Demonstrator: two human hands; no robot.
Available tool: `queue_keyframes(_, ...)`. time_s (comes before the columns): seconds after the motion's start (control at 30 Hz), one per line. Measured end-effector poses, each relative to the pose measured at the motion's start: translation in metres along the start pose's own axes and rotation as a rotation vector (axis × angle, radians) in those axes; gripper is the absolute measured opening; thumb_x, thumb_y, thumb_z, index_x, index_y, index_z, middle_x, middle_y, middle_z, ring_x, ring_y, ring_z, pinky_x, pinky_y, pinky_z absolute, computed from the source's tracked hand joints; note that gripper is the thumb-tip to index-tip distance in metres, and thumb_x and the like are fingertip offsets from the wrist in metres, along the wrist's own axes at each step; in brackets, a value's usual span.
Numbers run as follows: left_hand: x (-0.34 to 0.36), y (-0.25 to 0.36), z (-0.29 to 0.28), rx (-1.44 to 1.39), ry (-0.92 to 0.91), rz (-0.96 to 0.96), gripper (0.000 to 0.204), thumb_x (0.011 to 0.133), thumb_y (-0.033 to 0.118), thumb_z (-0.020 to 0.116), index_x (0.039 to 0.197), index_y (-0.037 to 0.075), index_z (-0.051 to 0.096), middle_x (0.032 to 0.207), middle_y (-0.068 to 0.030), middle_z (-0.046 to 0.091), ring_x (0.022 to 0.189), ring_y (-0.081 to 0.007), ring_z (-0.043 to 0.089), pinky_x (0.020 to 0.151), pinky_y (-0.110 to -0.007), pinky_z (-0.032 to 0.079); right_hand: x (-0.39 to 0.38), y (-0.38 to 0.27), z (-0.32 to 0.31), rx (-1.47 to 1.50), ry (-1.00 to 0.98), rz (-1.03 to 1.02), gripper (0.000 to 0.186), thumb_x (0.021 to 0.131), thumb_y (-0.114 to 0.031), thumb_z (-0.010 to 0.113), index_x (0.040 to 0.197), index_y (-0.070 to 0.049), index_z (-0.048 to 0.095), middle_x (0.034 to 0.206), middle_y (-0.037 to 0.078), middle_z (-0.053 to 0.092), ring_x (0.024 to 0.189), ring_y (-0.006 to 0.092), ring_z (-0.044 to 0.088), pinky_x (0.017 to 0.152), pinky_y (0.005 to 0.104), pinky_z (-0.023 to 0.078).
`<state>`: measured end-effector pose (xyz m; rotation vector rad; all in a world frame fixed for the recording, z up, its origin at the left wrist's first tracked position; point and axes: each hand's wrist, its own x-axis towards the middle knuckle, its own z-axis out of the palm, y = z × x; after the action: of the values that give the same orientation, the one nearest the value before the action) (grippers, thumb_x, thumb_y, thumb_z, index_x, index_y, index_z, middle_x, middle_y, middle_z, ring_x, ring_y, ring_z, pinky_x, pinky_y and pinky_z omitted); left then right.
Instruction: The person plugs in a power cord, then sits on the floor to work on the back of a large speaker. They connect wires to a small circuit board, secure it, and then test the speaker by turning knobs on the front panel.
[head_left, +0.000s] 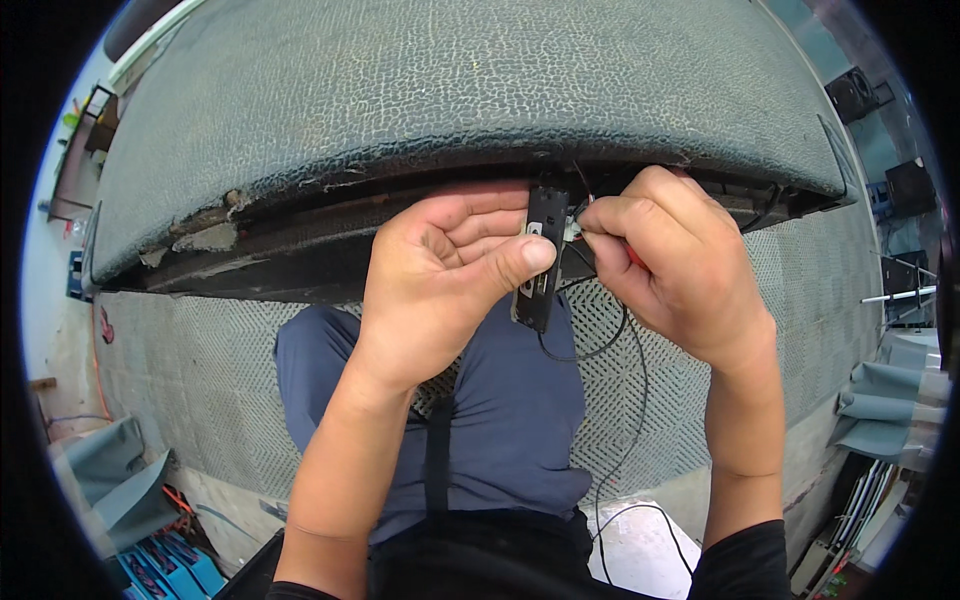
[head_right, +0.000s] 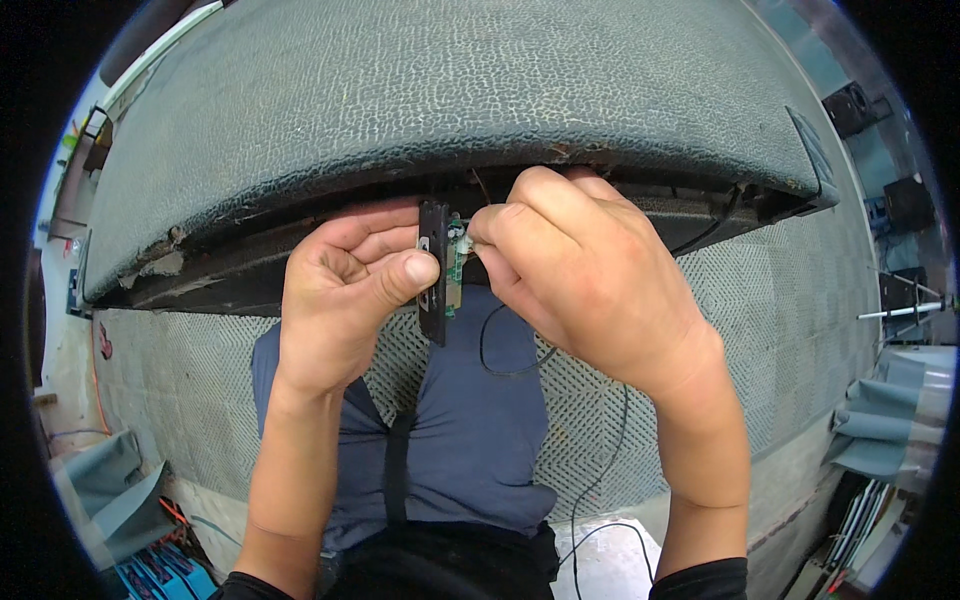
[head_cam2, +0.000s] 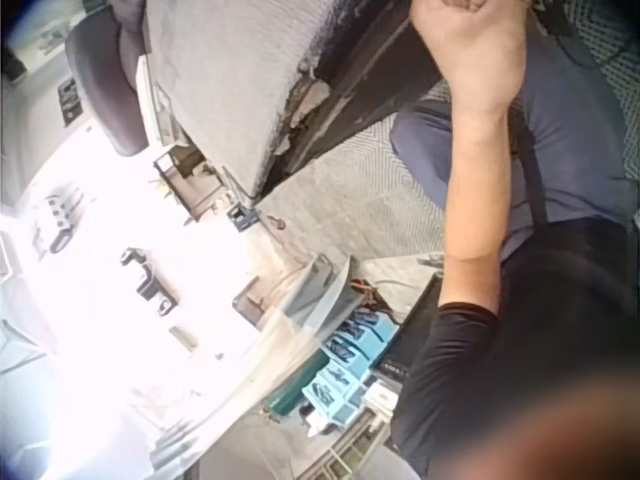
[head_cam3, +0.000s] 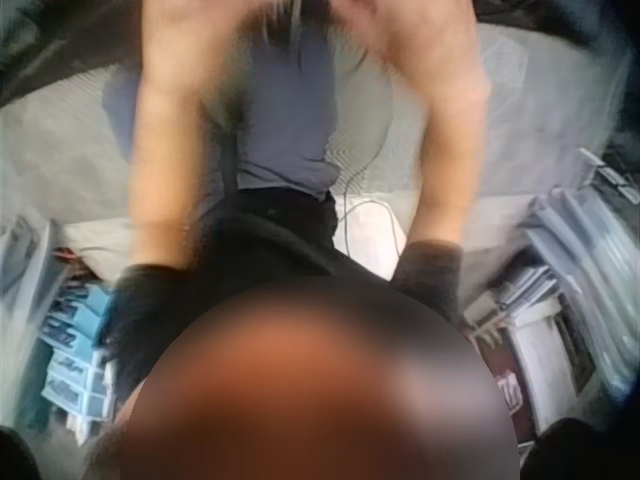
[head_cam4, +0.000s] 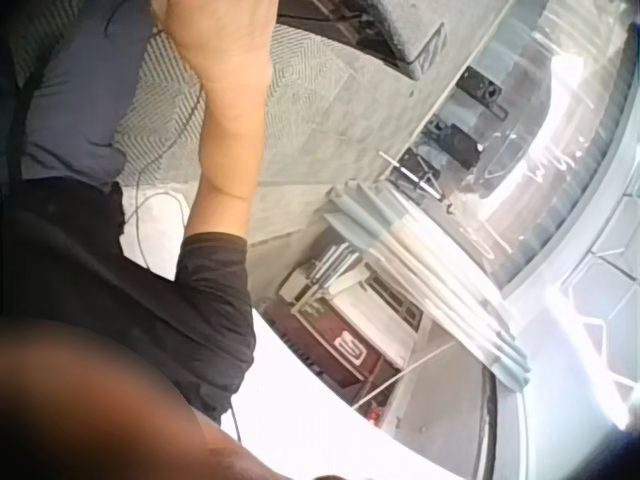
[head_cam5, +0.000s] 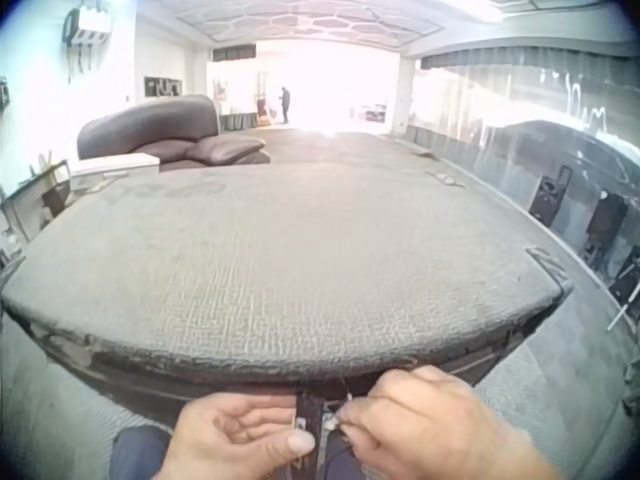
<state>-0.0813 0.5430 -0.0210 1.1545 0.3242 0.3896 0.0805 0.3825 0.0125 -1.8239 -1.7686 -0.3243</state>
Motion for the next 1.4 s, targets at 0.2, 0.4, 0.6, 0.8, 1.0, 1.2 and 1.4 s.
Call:
queue_keyframes(0.2, 0.002, 0.003, -0.002, -0.046, -0.025, -0.055, 0.046, 0.095, 0.005, 0.085, 0.134, -0.01, 0.066, 0.122, -0.0194, 0.077, 0.108, -0.0193, 0.076, 0.096, -0.031, 0.064, 0.005, -0.003, -0.005, 0.001, 0.001, -0.025, 0.023, 0.08, 0.004, 0.082, 0.1, -0.004, 0.073, 0.082, 0.008, 0.06, 0.073, 0.0262, 0.06, 0.065, 0.0386, 0.05)
queue_keyframes(0.4, 0.001, 0.007, -0.002, -0.028, -0.018, -0.094, 0.043, 0.096, 0.006, 0.084, 0.132, -0.01, 0.066, 0.12, -0.0178, 0.077, 0.106, -0.0163, 0.076, 0.093, -0.027, 0.063, 0.007, -0.007, -0.008, -0.024, -0.017, -0.018, 0.023, 0.08, 0.003, 0.083, 0.099, -0.004, 0.073, 0.082, 0.007, 0.06, 0.073, 0.0263, 0.059, 0.065, 0.0383, 0.05)
queue_keyframes(0.6, 0.002, 0.01, -0.003, 0.012, -0.034, -0.112, 0.042, 0.096, 0.006, 0.084, 0.13, -0.01, 0.066, 0.118, -0.0182, 0.078, 0.105, -0.0163, 0.076, 0.091, -0.027, 0.063, 0.007, -0.008, -0.007, -0.019, -0.025, -0.016, 0.021, 0.08, 0.002, 0.083, 0.098, -0.004, 0.073, 0.082, 0.007, 0.06, 0.074, 0.0264, 0.059, 0.065, 0.038, 0.05)
queue_keyframes(0.8, 0.002, 0.01, 0.0, -0.002, -0.02, -0.11, 0.043, 0.095, 0.005, 0.085, 0.131, -0.01, 0.065, 0.118, -0.0183, 0.078, 0.106, -0.0172, 0.076, 0.091, -0.027, 0.064, 0.006, -0.009, -0.004, -0.013, -0.001, -0.007, 0.022, 0.079, 0.002, 0.083, 0.098, -0.004, 0.073, 0.081, 0.007, 0.061, 0.073, 0.0266, 0.06, 0.065, 0.0381, 0.051)
queue_keyframes(1.0, 0.002, 0.013, -0.002, 0.007, -0.016, -0.131, 0.038, 0.095, 0.005, 0.085, 0.124, -0.01, 0.066, 0.118, -0.02, 0.077, 0.105, -0.0174, 0.077, 0.092, -0.027, 0.064, 0.004, -0.006, -0.007, 0.041, -0.072, 0.032, 0.022, 0.082, -0.004, 0.083, 0.101, -0.004, 0.072, 0.088, 0.01, 0.063, 0.079, 0.0309, 0.063, 0.074, 0.0415, 0.055)
queue_keyframes(1.2, 0.003, 0.009, -0.001, 0.066, 0.032, -0.102, 0.039, 0.095, 0.004, 0.085, 0.126, -0.011, 0.066, 0.117, -0.0185, 0.078, 0.104, -0.0178, 0.077, 0.092, -0.028, 0.064, 0.001, -0.011, 0.0, 0.003, 0.019, 0.093, 0.019, 0.083, -0.004, 0.083, 0.099, -0.004, 0.073, 0.086, 0.008, 0.063, 0.077, 0.0306, 0.063, 0.074, 0.0406, 0.055)
queue_keyframes(1.4, 0.001, 0.001, 0.004, -0.041, 0.036, -0.021, 0.042, 0.095, 0.003, 0.084, 0.129, -0.012, 0.064, 0.12, -0.02, 0.075, 0.109, -0.0193, 0.076, 0.097, -0.03, 0.063, -0.004, -0.021, 0.015, 0.162, 0.182, 0.367, 0.019, 0.083, -0.002, 0.082, 0.099, -0.006, 0.074, 0.08, 0.006, 0.062, 0.072, 0.0275, 0.062, 0.07, 0.0379, 0.054)
